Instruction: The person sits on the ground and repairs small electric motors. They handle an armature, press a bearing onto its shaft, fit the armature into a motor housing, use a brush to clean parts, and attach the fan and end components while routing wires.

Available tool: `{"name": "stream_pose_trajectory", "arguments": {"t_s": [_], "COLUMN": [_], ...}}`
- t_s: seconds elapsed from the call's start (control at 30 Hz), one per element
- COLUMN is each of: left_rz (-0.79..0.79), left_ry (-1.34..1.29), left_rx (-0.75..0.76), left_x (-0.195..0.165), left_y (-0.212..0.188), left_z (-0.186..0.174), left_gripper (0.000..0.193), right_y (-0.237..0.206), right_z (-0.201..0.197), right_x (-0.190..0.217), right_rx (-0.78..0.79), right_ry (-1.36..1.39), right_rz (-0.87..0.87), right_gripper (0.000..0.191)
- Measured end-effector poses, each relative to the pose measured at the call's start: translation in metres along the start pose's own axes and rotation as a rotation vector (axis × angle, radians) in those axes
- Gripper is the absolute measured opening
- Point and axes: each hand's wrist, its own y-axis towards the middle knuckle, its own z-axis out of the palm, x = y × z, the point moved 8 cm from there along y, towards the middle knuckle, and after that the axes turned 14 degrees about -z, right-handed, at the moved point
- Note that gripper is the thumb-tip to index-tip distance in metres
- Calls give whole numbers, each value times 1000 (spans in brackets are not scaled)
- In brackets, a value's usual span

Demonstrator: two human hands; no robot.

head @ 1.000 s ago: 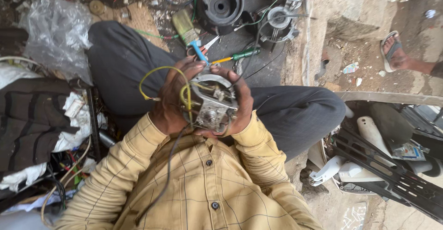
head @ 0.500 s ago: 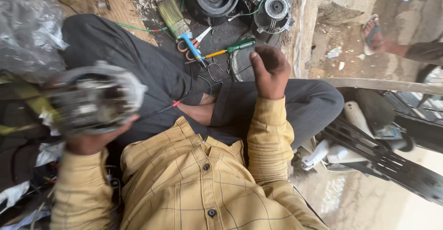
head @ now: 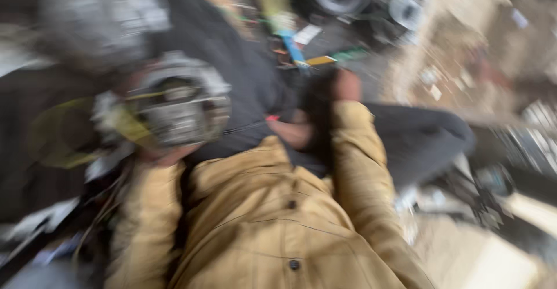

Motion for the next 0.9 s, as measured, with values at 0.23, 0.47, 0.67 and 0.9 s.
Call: {"name": "stream_pose_trajectory", "arguments": {"t_s": [0.23,0.47,0.67,0.9], "left_rz": [55,94,123,311], "left_ry": [-350,-410,-283,105], "left_rx": [-217,-114,-50,-126], "left_x": [-52,-70,-98,-131], "left_y": [0,-10,4,70], "left_z": [-42,-43,-23,24], "left_gripper": [82,91,100,106], "right_y": [-3,-9,-3,6], "right_z": [1,5,-6,-48], "right_x": [48,48,49,50], "right_rx": [105,61,89,82], "right_ry": [-181,-212,-158,36], "right_rz": [9,20,2,103], "right_gripper": [16,17,20,26]}}
